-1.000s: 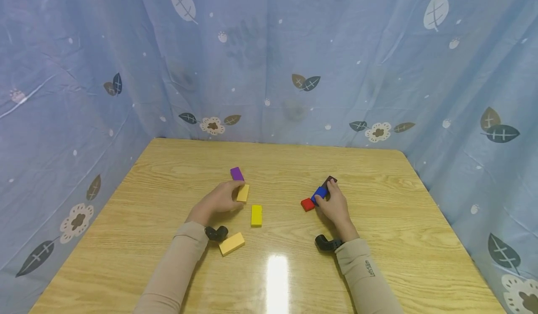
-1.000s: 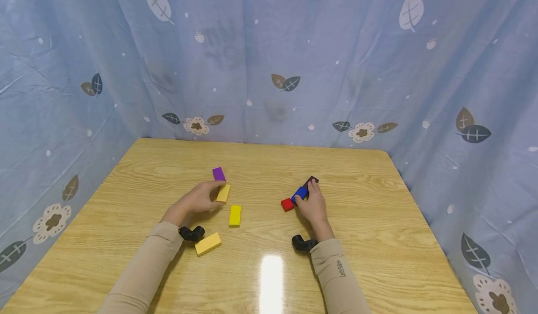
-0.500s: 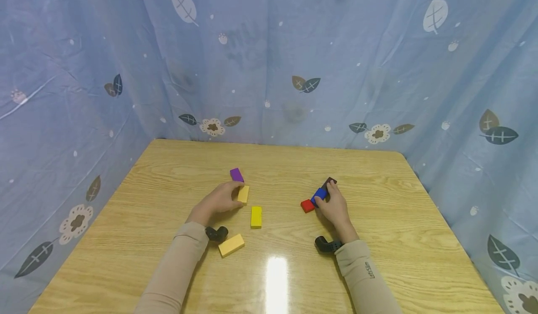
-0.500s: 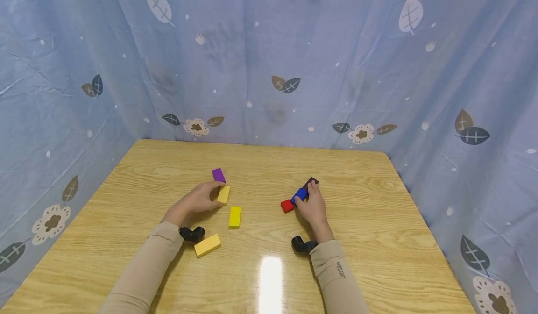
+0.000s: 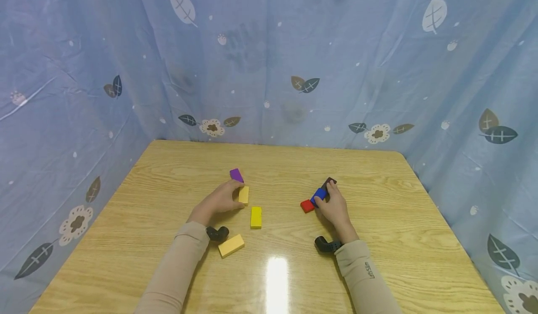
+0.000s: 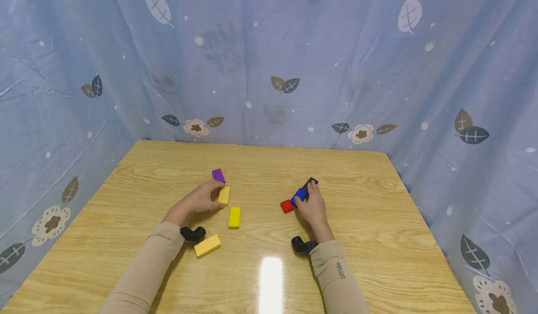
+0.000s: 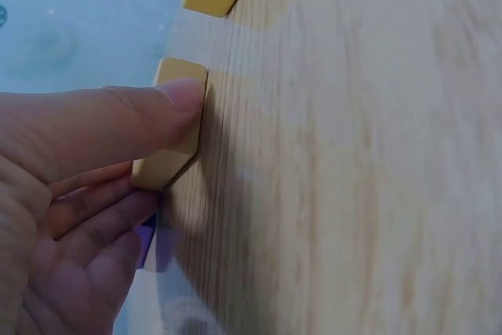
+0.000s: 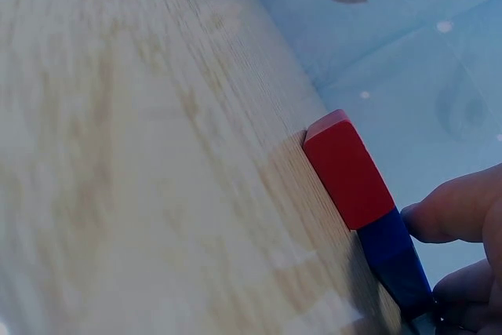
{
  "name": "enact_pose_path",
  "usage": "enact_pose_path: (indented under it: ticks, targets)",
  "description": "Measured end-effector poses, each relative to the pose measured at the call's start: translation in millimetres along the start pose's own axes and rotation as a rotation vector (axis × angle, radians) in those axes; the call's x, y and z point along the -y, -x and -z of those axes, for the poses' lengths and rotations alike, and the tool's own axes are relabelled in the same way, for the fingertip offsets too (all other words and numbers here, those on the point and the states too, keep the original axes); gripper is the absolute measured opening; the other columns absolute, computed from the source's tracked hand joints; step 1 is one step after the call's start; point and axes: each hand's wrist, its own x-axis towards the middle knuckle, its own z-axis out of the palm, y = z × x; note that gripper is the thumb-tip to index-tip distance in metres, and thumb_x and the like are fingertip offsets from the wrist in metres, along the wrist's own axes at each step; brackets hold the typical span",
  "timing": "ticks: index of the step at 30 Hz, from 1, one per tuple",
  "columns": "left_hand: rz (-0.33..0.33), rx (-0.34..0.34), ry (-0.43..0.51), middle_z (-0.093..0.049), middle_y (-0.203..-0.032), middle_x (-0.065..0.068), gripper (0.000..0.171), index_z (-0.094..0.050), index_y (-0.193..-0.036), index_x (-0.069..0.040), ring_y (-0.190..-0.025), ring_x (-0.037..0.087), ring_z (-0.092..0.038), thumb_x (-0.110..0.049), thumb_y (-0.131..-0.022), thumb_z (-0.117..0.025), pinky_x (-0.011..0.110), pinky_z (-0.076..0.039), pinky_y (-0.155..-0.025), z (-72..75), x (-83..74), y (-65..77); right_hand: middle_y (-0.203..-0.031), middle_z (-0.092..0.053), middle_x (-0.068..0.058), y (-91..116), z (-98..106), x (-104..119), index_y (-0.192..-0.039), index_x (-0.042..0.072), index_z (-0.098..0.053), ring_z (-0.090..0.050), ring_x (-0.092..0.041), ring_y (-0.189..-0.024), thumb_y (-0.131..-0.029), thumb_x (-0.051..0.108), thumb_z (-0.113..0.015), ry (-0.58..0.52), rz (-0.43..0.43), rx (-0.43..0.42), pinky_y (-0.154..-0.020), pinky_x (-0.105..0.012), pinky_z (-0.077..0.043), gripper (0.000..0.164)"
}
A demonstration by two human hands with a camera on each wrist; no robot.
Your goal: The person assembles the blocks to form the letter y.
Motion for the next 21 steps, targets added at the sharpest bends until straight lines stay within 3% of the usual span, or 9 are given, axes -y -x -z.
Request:
enact_pose_path:
  ticks: [21]
  targets:
    - [0.025,-0.009,0.033,-0.047,-0.138,0.016,0.069,-0.045,-0.137,0.000,-0.129,0.034,-0.043,-0.026,-0.080,-0.075,0.047,-0.035,-0.110,3.2,-11.2,-1.8,-0.154,-0.018,-0.025,0.1,-1.0,-1.2,-0.143,-0.011,-0.027,-0.015,-0.041,-0.142,-0.091,0.024,-0.059,0.012,0.001,-0.006,-0.116,-0.051,-0.019,0.070]
